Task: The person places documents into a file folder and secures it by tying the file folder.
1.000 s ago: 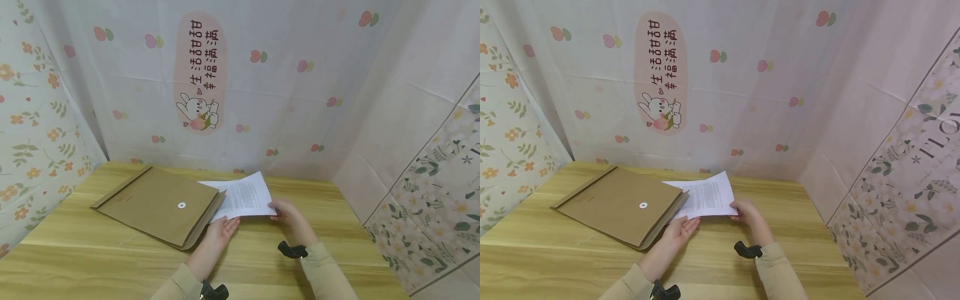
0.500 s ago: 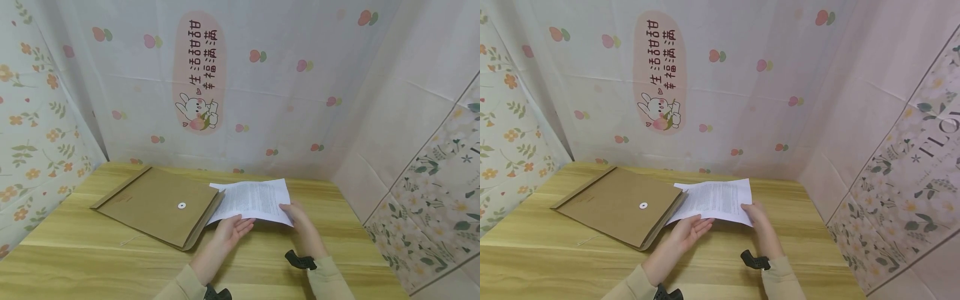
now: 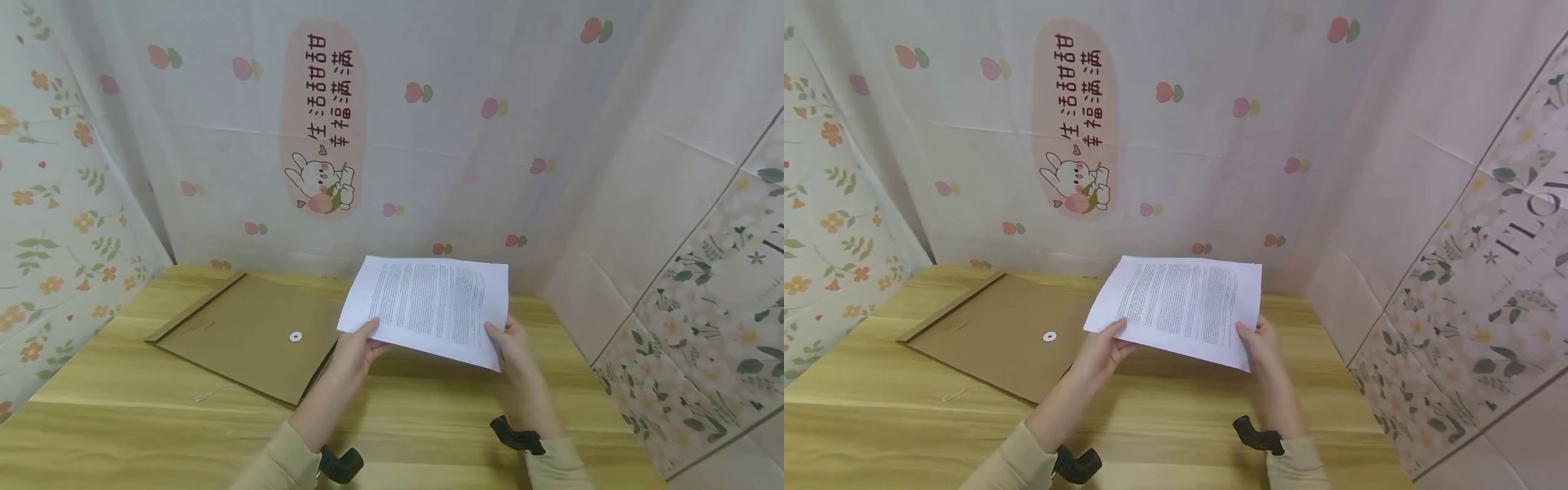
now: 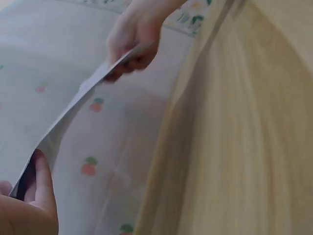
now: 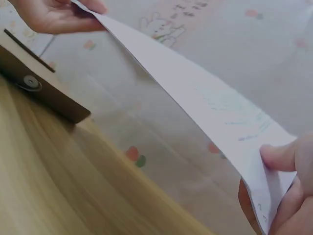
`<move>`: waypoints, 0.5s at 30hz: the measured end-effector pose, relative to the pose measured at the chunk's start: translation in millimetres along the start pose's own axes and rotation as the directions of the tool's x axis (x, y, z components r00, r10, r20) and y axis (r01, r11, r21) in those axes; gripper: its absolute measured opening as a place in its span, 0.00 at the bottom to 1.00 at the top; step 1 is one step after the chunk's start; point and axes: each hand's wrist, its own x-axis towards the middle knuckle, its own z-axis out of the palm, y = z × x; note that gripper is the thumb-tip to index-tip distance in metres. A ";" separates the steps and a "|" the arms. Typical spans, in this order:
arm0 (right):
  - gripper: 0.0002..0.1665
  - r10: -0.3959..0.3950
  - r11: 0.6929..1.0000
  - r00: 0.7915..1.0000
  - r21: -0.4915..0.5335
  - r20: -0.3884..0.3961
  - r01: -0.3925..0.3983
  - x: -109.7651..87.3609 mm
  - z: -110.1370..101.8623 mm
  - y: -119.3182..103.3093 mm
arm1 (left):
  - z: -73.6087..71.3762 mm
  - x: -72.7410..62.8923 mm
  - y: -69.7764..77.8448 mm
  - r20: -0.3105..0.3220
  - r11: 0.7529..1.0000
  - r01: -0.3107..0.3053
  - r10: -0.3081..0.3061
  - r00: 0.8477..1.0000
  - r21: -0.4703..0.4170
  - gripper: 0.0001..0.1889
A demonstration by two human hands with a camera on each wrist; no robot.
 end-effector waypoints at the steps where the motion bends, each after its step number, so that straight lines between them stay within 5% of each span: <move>1: 0.23 -0.018 1.000 1.000 0.019 0.009 0.018 -1.6 -2.9 -1.8 | -1.5 0.8 4.0 -0.006 1.000 -0.012 0.012 1.000 -0.003 0.19; 8: 0.13 -0.116 0.993 0.992 0.005 0.042 0.116 -11.1 -15.0 -10.3 | -10.2 1.9 22.3 -0.018 0.995 -0.079 0.080 0.997 0.067 0.22; 15: 0.14 -0.158 0.985 0.986 0.086 0.055 0.153 -16.3 -15.5 -14.7 | -21.6 0.2 25.5 0.022 0.980 -0.106 0.104 0.994 0.168 0.21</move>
